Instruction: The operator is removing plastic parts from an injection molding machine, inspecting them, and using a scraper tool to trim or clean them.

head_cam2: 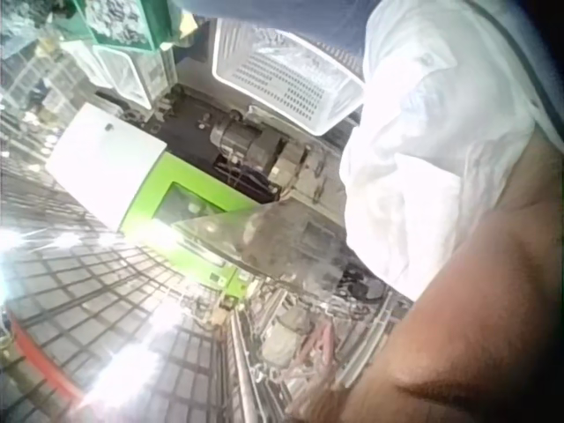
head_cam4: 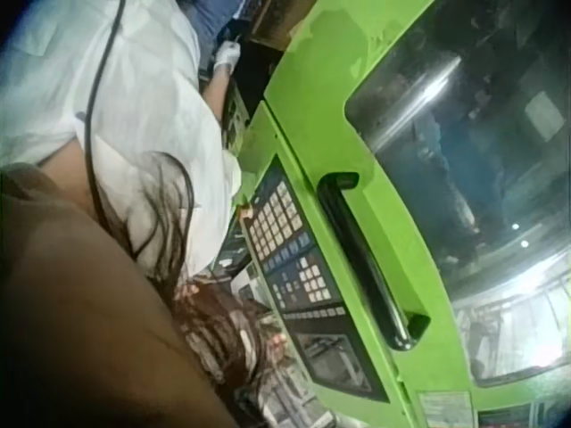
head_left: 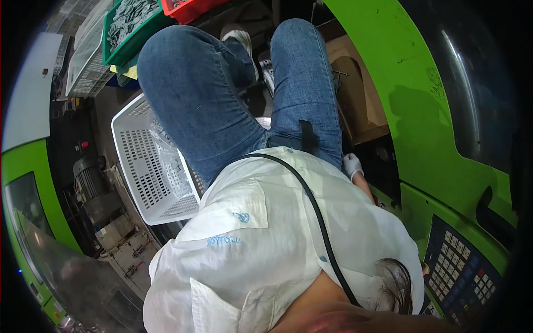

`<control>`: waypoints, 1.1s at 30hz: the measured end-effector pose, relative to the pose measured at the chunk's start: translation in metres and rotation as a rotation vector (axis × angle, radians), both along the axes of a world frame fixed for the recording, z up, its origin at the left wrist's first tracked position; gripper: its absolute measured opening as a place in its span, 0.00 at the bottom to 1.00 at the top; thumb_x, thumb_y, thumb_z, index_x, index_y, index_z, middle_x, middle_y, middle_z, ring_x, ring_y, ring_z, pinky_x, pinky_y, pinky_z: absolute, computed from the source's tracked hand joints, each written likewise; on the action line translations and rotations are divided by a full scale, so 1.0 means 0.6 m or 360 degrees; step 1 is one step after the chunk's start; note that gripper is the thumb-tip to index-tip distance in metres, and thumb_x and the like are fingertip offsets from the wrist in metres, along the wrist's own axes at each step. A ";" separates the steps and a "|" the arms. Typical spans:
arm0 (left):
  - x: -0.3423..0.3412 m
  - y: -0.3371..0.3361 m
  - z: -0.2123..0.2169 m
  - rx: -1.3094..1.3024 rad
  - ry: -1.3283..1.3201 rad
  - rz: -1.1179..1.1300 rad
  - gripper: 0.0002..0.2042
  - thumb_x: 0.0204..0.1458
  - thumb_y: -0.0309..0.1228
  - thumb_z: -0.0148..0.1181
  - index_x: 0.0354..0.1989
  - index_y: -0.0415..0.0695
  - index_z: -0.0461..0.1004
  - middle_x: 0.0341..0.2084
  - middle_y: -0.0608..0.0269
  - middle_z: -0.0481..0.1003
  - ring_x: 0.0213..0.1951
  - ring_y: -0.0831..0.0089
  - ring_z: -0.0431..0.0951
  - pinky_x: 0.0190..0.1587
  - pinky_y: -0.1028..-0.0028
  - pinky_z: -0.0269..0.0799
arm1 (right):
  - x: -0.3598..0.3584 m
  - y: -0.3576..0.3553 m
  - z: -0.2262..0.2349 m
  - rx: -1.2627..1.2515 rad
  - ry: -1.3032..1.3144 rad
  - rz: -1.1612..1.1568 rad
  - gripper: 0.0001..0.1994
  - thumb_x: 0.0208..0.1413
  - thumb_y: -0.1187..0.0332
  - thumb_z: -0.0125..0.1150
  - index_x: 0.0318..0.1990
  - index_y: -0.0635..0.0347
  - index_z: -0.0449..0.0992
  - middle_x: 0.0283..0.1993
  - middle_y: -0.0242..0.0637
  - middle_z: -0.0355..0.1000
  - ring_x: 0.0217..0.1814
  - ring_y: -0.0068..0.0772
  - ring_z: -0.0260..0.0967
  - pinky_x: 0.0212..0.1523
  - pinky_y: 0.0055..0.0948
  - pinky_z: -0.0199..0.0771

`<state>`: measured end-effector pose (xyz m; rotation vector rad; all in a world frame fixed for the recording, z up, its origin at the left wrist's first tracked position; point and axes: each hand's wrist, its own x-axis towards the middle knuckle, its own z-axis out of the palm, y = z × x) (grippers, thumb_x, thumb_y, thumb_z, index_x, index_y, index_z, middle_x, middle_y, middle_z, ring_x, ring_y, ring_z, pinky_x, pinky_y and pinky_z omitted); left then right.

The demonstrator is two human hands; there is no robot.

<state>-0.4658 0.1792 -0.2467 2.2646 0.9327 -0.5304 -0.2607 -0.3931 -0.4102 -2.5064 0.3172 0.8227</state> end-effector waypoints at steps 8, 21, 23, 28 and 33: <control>-0.007 0.005 -0.008 -0.0017 0.0028 0.0027 0.14 0.57 0.37 0.49 0.41 0.39 0.74 0.33 0.43 0.77 0.37 0.48 0.78 0.39 0.55 0.74 | 0.013 0.035 0.065 0.0091 0.0108 -0.0034 0.12 0.58 0.61 0.52 0.38 0.60 0.73 0.27 0.40 0.72 0.27 0.35 0.73 0.21 0.34 0.76; 0.023 0.054 -0.026 -0.0149 0.0242 -0.0055 0.15 0.58 0.39 0.48 0.41 0.39 0.75 0.33 0.43 0.77 0.37 0.47 0.78 0.39 0.55 0.74 | -0.062 -0.055 -0.111 -0.0255 -0.0018 0.0334 0.15 0.56 0.60 0.50 0.43 0.59 0.76 0.39 0.52 0.75 0.42 0.52 0.74 0.44 0.39 0.73; 0.030 0.060 -0.022 -0.0161 0.0287 -0.0070 0.16 0.58 0.39 0.48 0.41 0.39 0.75 0.33 0.42 0.77 0.37 0.47 0.78 0.39 0.55 0.74 | -0.020 -0.040 -0.101 -0.0284 0.0118 0.0299 0.15 0.56 0.60 0.50 0.43 0.58 0.76 0.39 0.52 0.75 0.43 0.52 0.74 0.44 0.39 0.73; 0.125 0.105 0.014 0.0034 0.0470 -0.0368 0.16 0.59 0.40 0.47 0.40 0.39 0.75 0.33 0.42 0.77 0.37 0.47 0.78 0.40 0.55 0.74 | 0.099 0.030 -0.032 -0.0310 0.0264 0.0339 0.15 0.56 0.60 0.49 0.43 0.58 0.76 0.40 0.53 0.74 0.43 0.52 0.73 0.45 0.40 0.73; 0.408 0.196 -0.029 0.0198 -0.0902 0.0019 0.19 0.58 0.44 0.48 0.37 0.36 0.73 0.35 0.41 0.75 0.41 0.44 0.74 0.42 0.57 0.69 | 0.187 0.092 0.001 -0.0315 0.0303 0.0452 0.15 0.56 0.60 0.49 0.43 0.57 0.75 0.41 0.53 0.74 0.44 0.52 0.73 0.45 0.40 0.72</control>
